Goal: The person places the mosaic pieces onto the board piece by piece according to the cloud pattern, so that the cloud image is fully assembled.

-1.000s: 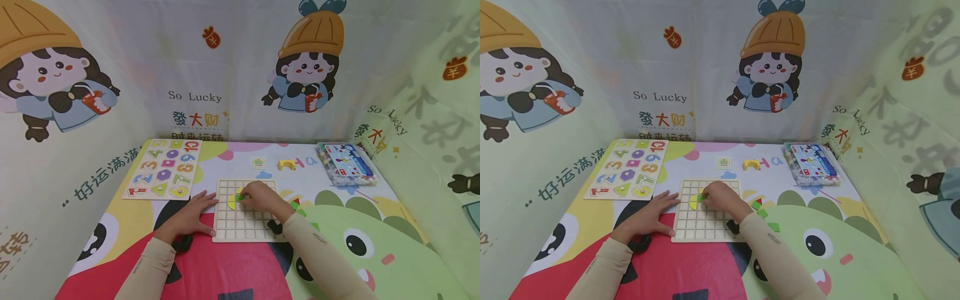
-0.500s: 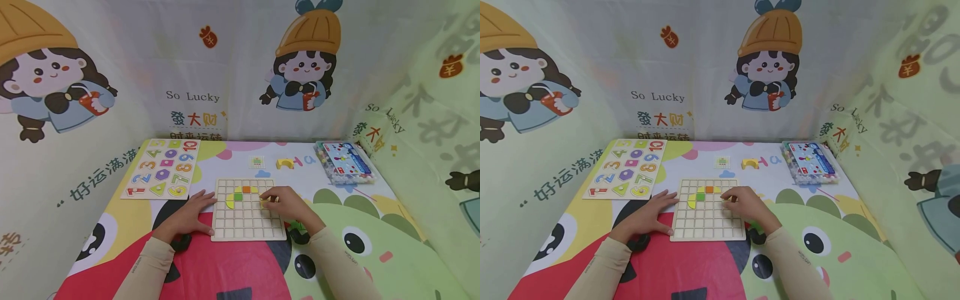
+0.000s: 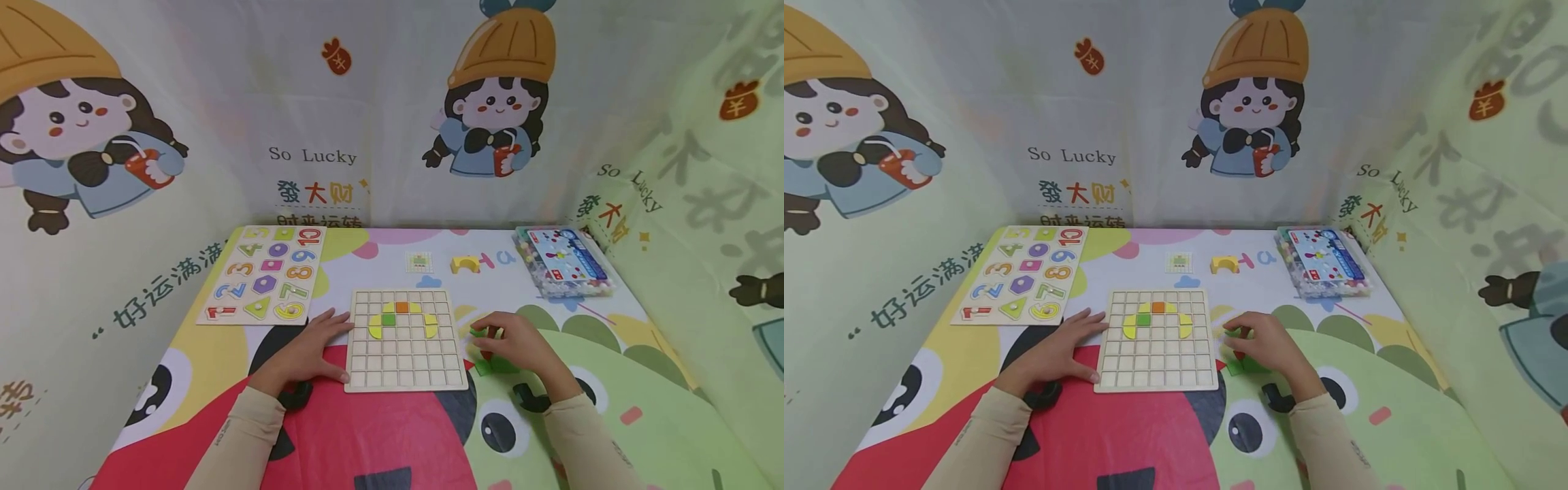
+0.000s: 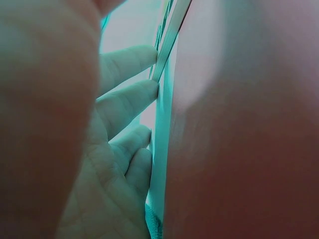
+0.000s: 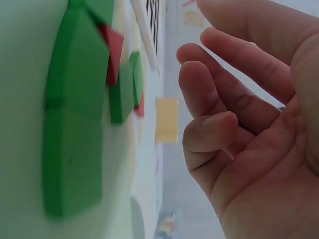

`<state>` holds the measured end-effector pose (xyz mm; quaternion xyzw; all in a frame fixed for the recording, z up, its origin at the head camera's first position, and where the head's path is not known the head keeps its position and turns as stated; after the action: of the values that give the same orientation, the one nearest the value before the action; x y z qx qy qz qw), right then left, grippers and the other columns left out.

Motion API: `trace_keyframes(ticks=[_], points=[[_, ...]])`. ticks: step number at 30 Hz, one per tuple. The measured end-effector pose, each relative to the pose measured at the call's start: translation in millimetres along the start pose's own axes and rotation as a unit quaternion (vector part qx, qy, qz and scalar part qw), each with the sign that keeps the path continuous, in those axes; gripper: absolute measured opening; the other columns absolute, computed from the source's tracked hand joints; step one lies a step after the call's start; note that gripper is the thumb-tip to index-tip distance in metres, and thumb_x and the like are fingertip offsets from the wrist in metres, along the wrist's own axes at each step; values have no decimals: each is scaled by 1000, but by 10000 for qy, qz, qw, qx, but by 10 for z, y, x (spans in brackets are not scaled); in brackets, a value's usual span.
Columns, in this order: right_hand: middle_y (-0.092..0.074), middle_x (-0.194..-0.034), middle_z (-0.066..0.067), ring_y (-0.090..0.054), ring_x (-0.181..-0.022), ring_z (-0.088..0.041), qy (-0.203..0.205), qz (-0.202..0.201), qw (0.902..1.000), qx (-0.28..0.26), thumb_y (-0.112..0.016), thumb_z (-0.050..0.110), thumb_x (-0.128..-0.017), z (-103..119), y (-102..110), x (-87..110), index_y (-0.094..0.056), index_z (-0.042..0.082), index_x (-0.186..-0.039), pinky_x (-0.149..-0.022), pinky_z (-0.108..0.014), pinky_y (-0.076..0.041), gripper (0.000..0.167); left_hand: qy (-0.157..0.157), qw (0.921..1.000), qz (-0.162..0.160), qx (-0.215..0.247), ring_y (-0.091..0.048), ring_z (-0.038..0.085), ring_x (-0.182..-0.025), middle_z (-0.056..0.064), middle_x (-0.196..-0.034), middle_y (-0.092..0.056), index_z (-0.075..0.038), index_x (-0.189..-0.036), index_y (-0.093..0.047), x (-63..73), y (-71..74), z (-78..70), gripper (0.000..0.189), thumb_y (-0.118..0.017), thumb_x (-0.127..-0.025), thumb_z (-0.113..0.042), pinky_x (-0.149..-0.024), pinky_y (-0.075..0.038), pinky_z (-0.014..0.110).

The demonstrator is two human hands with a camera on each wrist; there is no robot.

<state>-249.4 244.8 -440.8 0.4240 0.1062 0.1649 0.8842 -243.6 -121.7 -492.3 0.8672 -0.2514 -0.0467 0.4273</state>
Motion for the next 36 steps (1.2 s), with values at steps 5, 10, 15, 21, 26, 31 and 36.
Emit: trace_keyframes(ticks=[5,10,15,21,26,31,36], points=[[-77,-103,-2,-59,-80,-8,-142,-29,9999,-38,-84,21,-92,-164,43,74,-80,11,-116,-64,-25,-51,27,11,10000,-3,16,-13,37,-165,1,-174,-33,-24,-160,-47,-3,-11,14,103,-95,-72,-49,-112,-52,60],[-76,-100,-1,-58,-80,-10,-250,-84,9996,-78,-85,17,-90,-280,69,113,-81,12,-115,-64,-25,-50,26,-23,10000,3,17,-13,37,-165,1,-174,-33,-25,-160,-47,-5,-19,15,103,-95,-72,-49,-113,-51,60],[-75,-97,-2,-57,-80,-7,-114,-143,9998,-87,-87,13,-88,-307,85,113,-81,10,-110,-65,-25,-49,23,-44,10000,-4,-15,-13,38,-164,2,-174,-33,-23,-160,-47,2,-3,9,104,-95,-73,-49,-112,-52,60],[-73,-94,1,-56,-81,-7,44,-133,9999,30,-85,6,-85,-287,80,86,-81,12,-109,-69,-26,-49,24,-24,10000,-24,-61,-13,37,-164,2,-174,-32,-22,-161,-46,4,21,8,104,-95,-72,-49,-111,-53,58],[-73,-95,2,-57,-81,-9,158,-58,9998,74,-82,3,-84,-273,61,77,-81,11,-109,-71,-27,-50,26,-13,10000,-18,-69,-13,37,-164,2,-174,-32,-22,-161,-46,-4,28,11,105,-95,-72,-50,-111,-53,59],[-75,-99,0,-57,-81,-10,251,-48,9996,115,-82,0,-84,-281,53,90,-80,10,-109,-72,-27,-51,27,-42,9999,3,-95,-13,38,-164,3,-174,-33,-22,-161,-46,-7,26,-4,104,-95,-73,-49,-114,-49,61],[-75,-101,-2,-57,-82,-11,210,-55,9997,141,-83,1,-85,-308,44,126,-81,8,-110,-73,-28,-50,27,-49,10000,22,-80,-13,38,-164,4,-174,-33,-21,-161,-47,0,15,-22,103,-95,-73,-48,-116,-48,62]])
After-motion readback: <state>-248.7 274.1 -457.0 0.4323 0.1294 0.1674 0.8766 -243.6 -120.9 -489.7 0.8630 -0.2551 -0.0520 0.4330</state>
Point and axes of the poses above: each hand's wrist, its own x-axis away from the middle knuckle, its own y-axis out of the back of the hand, z = x × y, the point moved 9 cm from there along -x, towards the middle knuckle
